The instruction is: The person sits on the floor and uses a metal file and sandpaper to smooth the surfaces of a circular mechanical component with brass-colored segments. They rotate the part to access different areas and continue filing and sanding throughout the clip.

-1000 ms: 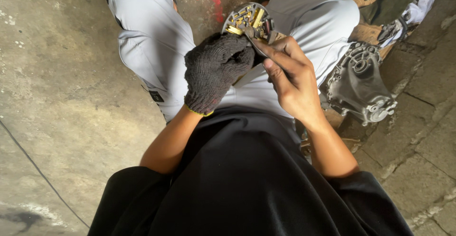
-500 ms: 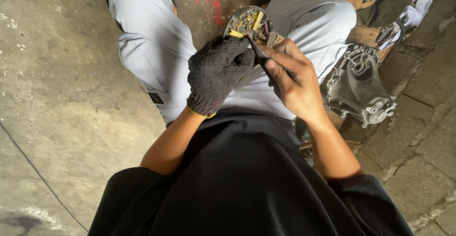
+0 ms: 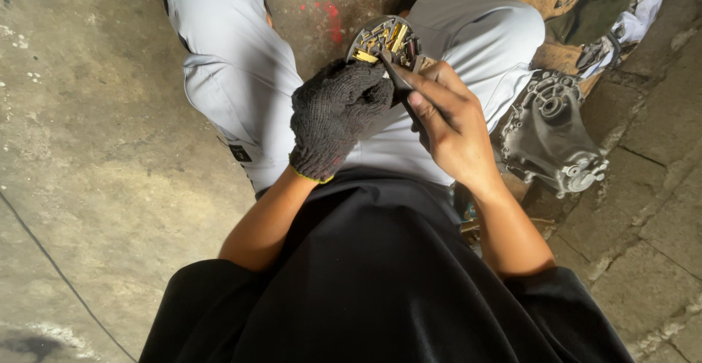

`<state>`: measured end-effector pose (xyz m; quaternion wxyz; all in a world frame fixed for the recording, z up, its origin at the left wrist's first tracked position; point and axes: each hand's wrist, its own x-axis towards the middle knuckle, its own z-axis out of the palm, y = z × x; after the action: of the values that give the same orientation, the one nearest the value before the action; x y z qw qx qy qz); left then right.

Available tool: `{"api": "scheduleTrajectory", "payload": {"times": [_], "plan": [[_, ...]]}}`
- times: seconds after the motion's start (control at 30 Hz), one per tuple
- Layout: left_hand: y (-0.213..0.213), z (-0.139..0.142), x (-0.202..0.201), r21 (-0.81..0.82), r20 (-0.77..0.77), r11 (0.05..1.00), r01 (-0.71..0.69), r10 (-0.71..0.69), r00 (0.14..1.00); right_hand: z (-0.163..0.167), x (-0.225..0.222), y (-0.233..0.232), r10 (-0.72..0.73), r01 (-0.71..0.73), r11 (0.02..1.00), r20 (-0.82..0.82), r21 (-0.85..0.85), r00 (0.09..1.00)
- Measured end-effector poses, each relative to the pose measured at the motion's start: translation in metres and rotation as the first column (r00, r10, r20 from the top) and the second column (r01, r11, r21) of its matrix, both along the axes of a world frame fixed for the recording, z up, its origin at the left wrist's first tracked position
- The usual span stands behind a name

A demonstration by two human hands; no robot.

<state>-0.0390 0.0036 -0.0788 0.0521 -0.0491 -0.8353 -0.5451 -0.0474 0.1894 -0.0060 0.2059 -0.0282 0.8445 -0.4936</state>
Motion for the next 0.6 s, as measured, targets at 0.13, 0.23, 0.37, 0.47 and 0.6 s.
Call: {"api": "scheduleTrajectory", "payload": {"times": [0.13,0.23,0.37,0.47,0.6], "plan": [[-0.0025,0.0017,-0.0011,0.010,-0.023,1.000,-0.017,0.017,1.000,0.0019,0.0004,-0.0030,0.035,-0.034,0.999,-0.041,0.028,0.999],[-0.0033,0.0039,-0.0011,0.023,-0.015,1.000,-0.021,0.021,1.000,0.0038,0.0003,-0.0042,0.011,-0.011,1.000,0.021,-0.012,1.000],[-0.0039,0.0035,-0.0011,0.044,-0.007,0.999,-0.013,0.013,1.000,0.0036,-0.0035,-0.0050,0.037,-0.036,0.999,-0.042,0.024,0.998],[-0.0048,0.0007,-0.0003,0.022,0.019,1.000,-0.011,0.011,1.000,0.0033,-0.0042,-0.0064,0.036,-0.036,0.999,-0.003,0.037,0.999],[-0.0057,-0.0045,-0.0016,-0.080,-0.011,0.996,0.031,-0.032,0.999,0.0036,-0.0039,-0.0058,0.047,-0.046,0.998,-0.031,0.052,0.998]]}}
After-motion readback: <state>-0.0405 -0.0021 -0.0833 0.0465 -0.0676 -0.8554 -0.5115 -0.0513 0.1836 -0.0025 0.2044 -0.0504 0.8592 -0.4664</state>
